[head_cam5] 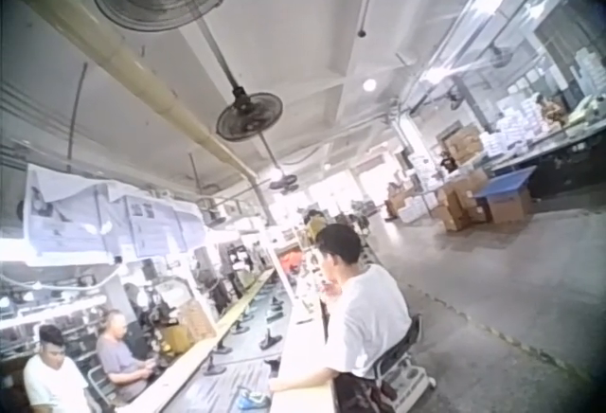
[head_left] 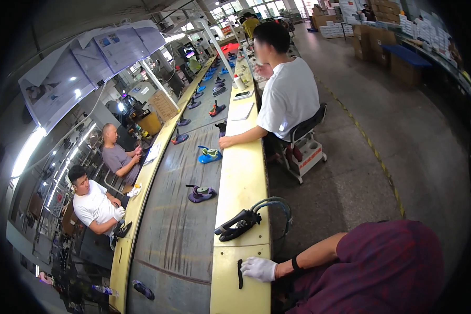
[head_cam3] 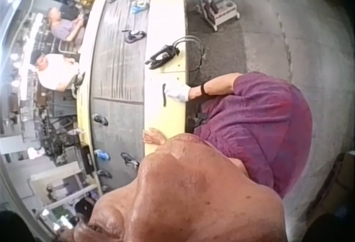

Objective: The recorder uses an electric tool to fasten or process shoe outsoles on a manufacturing assembly line.

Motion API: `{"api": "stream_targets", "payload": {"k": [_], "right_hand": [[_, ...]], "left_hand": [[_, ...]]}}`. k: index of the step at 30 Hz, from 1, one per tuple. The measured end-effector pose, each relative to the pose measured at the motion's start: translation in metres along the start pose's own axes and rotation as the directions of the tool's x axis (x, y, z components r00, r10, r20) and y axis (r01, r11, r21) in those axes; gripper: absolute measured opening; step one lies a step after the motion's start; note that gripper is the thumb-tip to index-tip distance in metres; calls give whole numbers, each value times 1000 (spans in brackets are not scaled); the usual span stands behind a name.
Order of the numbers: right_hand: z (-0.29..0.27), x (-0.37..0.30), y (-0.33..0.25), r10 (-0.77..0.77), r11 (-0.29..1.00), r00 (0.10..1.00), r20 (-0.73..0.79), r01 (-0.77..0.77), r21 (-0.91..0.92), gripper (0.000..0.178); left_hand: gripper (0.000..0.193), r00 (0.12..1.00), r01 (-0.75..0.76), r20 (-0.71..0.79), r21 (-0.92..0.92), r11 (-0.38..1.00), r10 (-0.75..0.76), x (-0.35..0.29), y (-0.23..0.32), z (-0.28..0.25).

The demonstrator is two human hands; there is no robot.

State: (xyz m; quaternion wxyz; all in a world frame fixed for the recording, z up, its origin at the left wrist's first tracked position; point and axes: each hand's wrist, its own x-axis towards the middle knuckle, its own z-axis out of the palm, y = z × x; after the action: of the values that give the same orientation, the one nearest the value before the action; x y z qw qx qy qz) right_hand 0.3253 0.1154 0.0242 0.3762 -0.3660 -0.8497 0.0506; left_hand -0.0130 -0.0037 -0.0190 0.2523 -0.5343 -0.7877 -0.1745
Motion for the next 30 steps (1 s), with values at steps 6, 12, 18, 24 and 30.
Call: {"api": "stream_targets", "payload": {"k": [6, 12, 18, 24, 30], "right_hand": [[1, -1, 1, 4, 1000, 1000, 2, -4, 0, 22], [0, 0, 0, 17, 1000, 1000, 17, -17, -14, 22], [8, -4, 3, 44, 999, 996, 73, -46, 19, 21], [1, 1, -1, 16, 1000, 1000, 18, -16, 2, 20], [4, 3, 2, 18, 1000, 999, 39, -18, -14, 22]], "left_hand": [[50, 1000, 15, -9, -51, 999, -15, 2, 6, -7], [50, 998, -58, -3, -15, 998, 57, -11, -23, 39], [49, 994, -104, -45, 7, 995, 105, -19, -34, 60], [49, 996, -85, 0, 16, 996, 85, -10, -21, 28], [49, 996, -86, -35, 34, 996, 87, -8, -11, 25]]}}
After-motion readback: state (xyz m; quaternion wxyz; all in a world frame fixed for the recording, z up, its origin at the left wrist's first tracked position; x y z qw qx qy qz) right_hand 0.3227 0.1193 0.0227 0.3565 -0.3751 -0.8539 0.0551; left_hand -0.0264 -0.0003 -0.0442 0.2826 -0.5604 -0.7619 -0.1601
